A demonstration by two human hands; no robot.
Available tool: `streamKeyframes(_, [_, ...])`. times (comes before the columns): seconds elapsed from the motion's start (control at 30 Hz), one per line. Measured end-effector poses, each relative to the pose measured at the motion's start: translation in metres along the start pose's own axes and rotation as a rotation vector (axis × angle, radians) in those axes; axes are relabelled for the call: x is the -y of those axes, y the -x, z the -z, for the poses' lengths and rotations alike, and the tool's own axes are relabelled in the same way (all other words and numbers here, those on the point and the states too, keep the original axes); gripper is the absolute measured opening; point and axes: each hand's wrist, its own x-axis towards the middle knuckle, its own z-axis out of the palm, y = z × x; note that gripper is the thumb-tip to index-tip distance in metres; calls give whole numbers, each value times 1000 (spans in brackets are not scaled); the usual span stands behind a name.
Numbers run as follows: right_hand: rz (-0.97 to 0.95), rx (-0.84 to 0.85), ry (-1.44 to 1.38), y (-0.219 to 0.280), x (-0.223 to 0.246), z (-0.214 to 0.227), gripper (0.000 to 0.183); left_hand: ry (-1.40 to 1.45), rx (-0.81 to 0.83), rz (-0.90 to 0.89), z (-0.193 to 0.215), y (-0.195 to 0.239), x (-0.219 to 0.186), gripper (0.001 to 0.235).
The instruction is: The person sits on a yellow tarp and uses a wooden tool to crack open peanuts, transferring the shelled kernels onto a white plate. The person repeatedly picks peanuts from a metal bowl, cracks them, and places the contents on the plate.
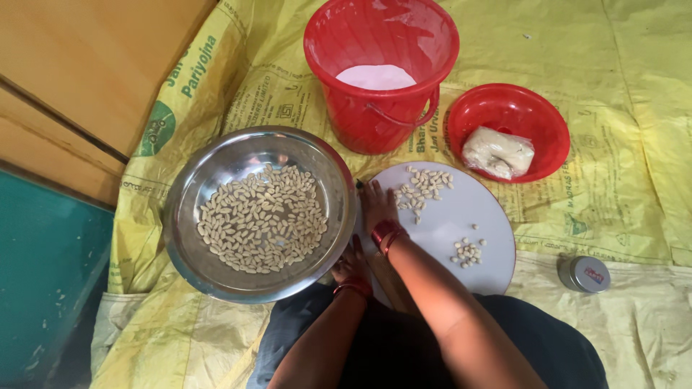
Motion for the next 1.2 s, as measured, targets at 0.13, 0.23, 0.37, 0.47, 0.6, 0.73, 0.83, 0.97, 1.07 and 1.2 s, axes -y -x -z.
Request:
streamKeyframes(0.13, [-38,-75,145,-35,-31,-30,63,10,43,1,1,3,1,64])
streamKeyframes(0.23, [-102,-111,104,-42,-57,-28,56,26,34,0,-3,4,1,62])
streamKeyframes(0.37, [-95,74,-39,-34,-88,13,48,24,56,7,-8,-2,0,64])
streamKeyframes(0.47, [-34,3,-343,-7,-116,36,45,42,23,-30,-13,-1,2,64])
streamKeyframes(0.6, [43,-136,-742,29,-122,32,48,90,110,-7,-11,1,0,66])
streamKeyframes(0.73, [269,-116,-590,58,-91,-1,52,-10,9,-8,-5,4,-3,66])
streamKeyframes(0.83, [229,-111,-509,64,-73,-25,52,-44,-31,-25,-2,6,1,67])
streamKeyframes(0.97, [230,-252,-403,44,-69,-43,59,-68,-44,-22,7,8,2,69])
streamKeyframes(1.07, [26,-200,-676,24,-66,-52,45,-7,21,-17,15,8,2,69])
streamKeyframes(1.2, [102,-183,1,-6,-64,-58,44,-1,95,-18,15,8,2,73])
